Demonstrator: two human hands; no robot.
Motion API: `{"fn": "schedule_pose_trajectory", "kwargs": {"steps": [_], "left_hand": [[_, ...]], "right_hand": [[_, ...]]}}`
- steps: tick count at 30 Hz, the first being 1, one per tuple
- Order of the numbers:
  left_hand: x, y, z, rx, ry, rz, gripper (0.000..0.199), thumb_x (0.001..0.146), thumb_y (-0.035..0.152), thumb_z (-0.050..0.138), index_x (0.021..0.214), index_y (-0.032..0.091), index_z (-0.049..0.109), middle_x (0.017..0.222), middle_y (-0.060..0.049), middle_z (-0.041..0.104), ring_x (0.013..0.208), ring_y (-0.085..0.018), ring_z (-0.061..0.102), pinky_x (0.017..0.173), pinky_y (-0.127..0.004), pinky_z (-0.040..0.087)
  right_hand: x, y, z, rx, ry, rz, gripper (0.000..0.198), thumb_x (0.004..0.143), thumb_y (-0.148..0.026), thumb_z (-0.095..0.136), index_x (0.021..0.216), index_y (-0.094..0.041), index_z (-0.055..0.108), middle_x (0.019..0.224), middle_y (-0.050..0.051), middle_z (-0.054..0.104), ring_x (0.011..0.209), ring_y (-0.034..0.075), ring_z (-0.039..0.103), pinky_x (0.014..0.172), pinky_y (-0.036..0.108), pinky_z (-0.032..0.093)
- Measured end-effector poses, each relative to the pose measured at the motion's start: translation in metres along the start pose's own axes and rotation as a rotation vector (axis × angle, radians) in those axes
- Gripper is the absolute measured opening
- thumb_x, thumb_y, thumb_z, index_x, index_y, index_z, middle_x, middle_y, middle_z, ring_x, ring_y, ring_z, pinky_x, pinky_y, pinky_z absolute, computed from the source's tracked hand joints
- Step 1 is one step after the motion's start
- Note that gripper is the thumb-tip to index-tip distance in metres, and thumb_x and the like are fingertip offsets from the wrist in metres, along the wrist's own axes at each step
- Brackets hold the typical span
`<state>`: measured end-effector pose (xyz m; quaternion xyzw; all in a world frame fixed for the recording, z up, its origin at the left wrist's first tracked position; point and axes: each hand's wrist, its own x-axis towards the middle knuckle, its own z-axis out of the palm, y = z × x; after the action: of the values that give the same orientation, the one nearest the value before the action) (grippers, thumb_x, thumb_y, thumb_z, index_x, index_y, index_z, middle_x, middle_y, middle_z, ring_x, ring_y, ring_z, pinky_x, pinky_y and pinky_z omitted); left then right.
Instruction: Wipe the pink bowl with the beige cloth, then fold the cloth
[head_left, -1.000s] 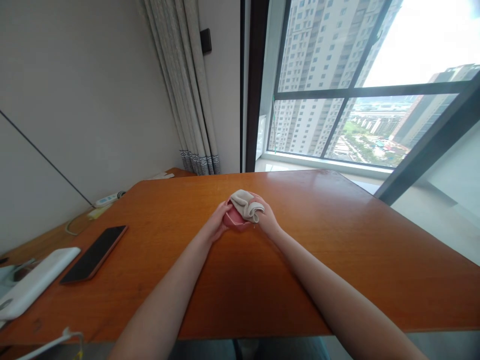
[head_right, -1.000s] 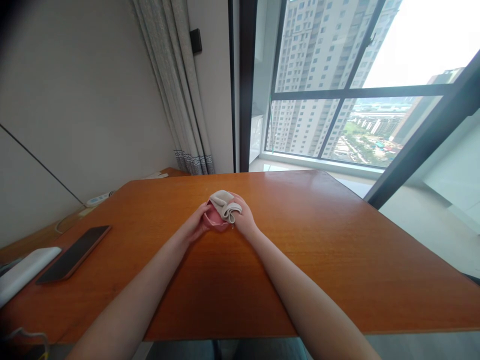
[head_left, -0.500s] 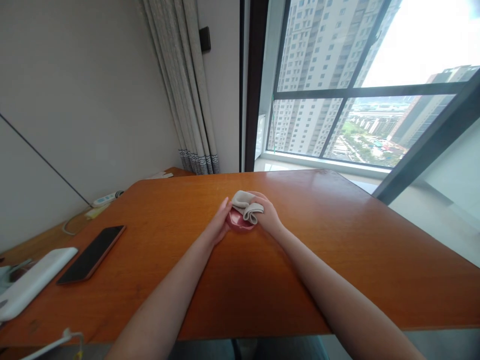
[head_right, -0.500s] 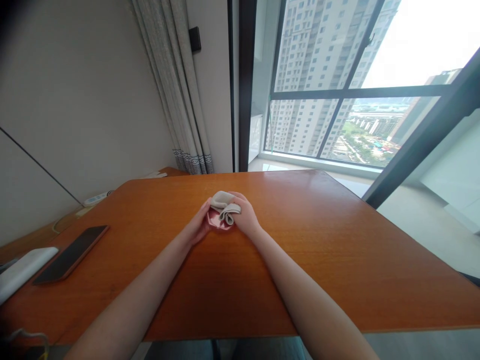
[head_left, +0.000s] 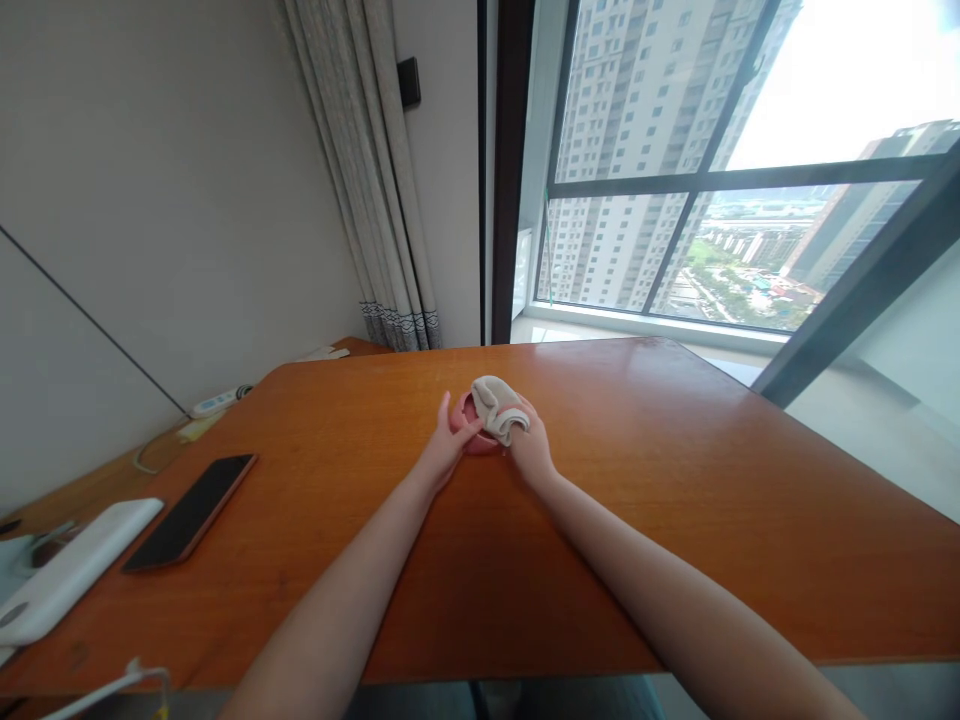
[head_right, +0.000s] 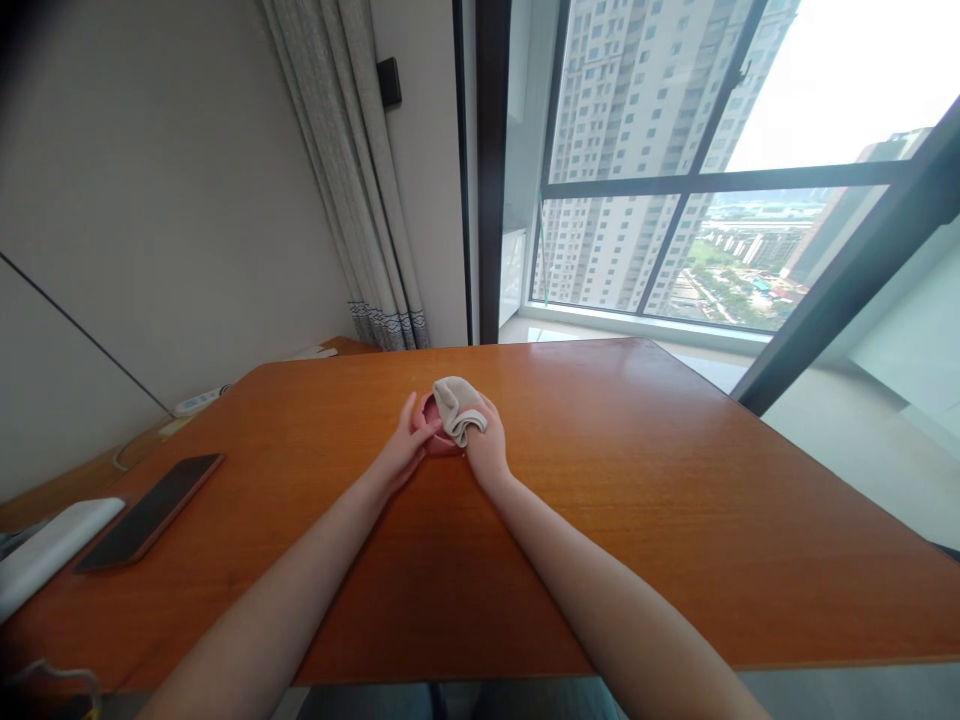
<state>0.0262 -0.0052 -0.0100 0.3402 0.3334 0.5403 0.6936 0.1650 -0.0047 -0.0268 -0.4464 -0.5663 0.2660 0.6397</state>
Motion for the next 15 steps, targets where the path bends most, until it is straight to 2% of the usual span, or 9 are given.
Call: {"fn": "schedule_pose_trajectory", "kwargs": {"steps": [2, 4, 6, 8, 10, 12, 15], "left_hand": [[0.001, -0.003, -0.003, 0.082, -0.028, -0.042, 0.074, 0.07, 0.032, 0.074, 0.135, 0.034, 0.037, 0.131, -0.004, 0.055, 0.112, -0.019, 0.057, 0.085, -0.028, 0.049], [0.002, -0.004, -0.006, 0.168, -0.08, -0.079, 0.056, 0.073, 0.041, 0.07, 0.124, 0.027, 0.051, 0.121, -0.007, 0.061, 0.1, -0.021, 0.061, 0.075, -0.028, 0.051], [0.003, -0.004, -0.007, 0.213, -0.079, -0.076, 0.044, 0.072, 0.038, 0.07, 0.11, 0.021, 0.059, 0.109, -0.007, 0.065, 0.091, -0.02, 0.062, 0.068, -0.026, 0.051], [0.005, -0.004, -0.006, 0.184, -0.011, -0.022, 0.037, 0.07, 0.034, 0.07, 0.103, 0.018, 0.061, 0.101, -0.006, 0.066, 0.086, -0.018, 0.062, 0.067, -0.024, 0.05], [0.007, -0.003, -0.004, 0.107, 0.053, 0.046, 0.037, 0.071, 0.032, 0.069, 0.105, 0.019, 0.061, 0.1, -0.005, 0.066, 0.086, -0.017, 0.062, 0.069, -0.024, 0.05], [0.008, -0.001, -0.002, 0.031, 0.095, 0.112, 0.042, 0.072, 0.031, 0.069, 0.111, 0.022, 0.059, 0.105, -0.003, 0.066, 0.087, -0.016, 0.062, 0.07, -0.025, 0.051], [0.005, 0.002, 0.0, -0.017, 0.061, 0.154, 0.049, 0.074, 0.032, 0.069, 0.12, 0.028, 0.054, 0.117, -0.002, 0.062, 0.092, -0.015, 0.061, 0.071, -0.024, 0.051]], "right_hand": [[0.01, 0.005, -0.012, 0.015, -0.029, -0.004, 0.017, 0.073, -0.02, 0.048, 0.075, -0.021, 0.065, 0.102, 0.005, 0.066, 0.1, 0.022, 0.059, 0.095, 0.041, 0.045], [0.017, 0.007, -0.019, -0.005, -0.112, -0.031, 0.014, 0.071, -0.021, 0.051, 0.072, -0.021, 0.065, 0.1, 0.005, 0.066, 0.097, 0.023, 0.06, 0.093, 0.041, 0.047], [0.018, 0.008, -0.02, -0.044, -0.196, -0.063, 0.012, 0.07, -0.021, 0.053, 0.069, -0.021, 0.065, 0.106, 0.006, 0.065, 0.101, 0.024, 0.06, 0.095, 0.042, 0.046], [0.013, 0.006, -0.015, -0.089, -0.221, -0.07, 0.015, 0.07, -0.02, 0.055, 0.076, -0.022, 0.068, 0.124, 0.006, 0.057, 0.114, 0.025, 0.054, 0.101, 0.043, 0.04], [0.003, 0.003, -0.005, -0.118, -0.193, -0.047, 0.025, 0.072, -0.02, 0.056, 0.093, -0.023, 0.069, 0.143, 0.005, 0.039, 0.127, 0.026, 0.043, 0.107, 0.044, 0.034], [-0.008, -0.002, 0.005, -0.116, -0.15, -0.012, 0.034, 0.076, -0.022, 0.055, 0.108, -0.024, 0.066, 0.151, 0.005, 0.024, 0.133, 0.026, 0.036, 0.108, 0.044, 0.033], [-0.017, -0.008, 0.013, -0.1, -0.087, -0.005, 0.034, 0.079, -0.023, 0.053, 0.111, -0.024, 0.064, 0.15, 0.006, 0.026, 0.134, 0.026, 0.034, 0.107, 0.043, 0.035]]}}
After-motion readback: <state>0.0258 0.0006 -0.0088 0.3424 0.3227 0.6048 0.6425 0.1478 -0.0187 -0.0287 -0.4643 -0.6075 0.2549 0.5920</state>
